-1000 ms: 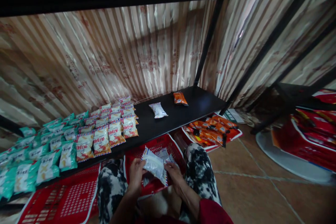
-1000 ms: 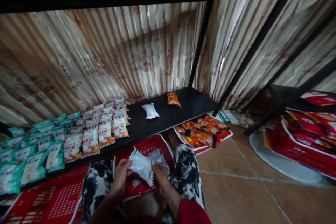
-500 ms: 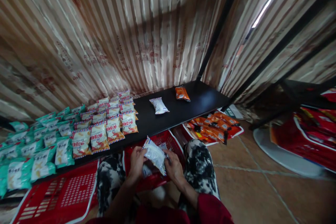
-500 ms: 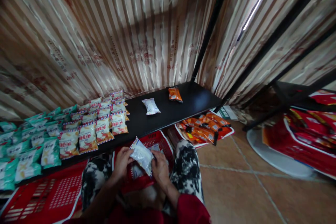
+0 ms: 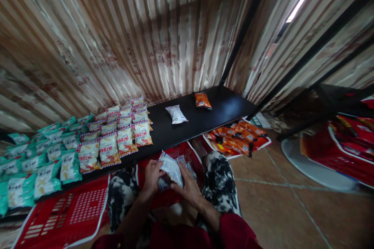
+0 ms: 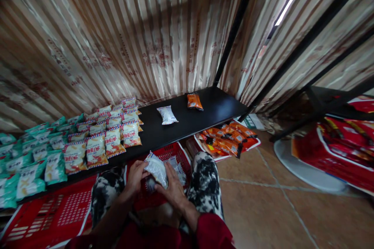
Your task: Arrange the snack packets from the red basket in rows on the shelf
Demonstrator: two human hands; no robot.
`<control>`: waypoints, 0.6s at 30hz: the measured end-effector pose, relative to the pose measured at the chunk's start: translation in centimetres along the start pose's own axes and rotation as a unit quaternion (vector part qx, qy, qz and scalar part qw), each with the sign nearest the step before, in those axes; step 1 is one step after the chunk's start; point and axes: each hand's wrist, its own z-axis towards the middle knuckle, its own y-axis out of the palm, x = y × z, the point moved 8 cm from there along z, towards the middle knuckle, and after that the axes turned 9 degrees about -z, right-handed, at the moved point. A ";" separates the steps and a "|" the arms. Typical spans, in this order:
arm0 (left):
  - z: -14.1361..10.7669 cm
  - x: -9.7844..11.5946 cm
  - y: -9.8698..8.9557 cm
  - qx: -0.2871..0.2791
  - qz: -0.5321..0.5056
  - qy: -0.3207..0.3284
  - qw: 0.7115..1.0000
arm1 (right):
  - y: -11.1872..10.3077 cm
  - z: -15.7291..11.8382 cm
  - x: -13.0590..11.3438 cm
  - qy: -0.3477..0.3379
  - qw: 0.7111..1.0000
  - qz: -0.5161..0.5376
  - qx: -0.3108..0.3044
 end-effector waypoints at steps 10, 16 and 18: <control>0.1 -0.3 0.4 0.012 0.026 -0.018 0.999 | -0.2 -0.2 0.2 -0.005 0.998 -0.027 0.056; -0.5 0.2 0.7 -0.008 0.086 0.001 0.996 | -1.2 -0.3 0.0 0.003 0.998 0.038 0.058; -0.7 0.4 0.8 -0.016 0.114 0.013 0.993 | -1.5 -0.4 -0.2 0.001 0.997 0.056 0.048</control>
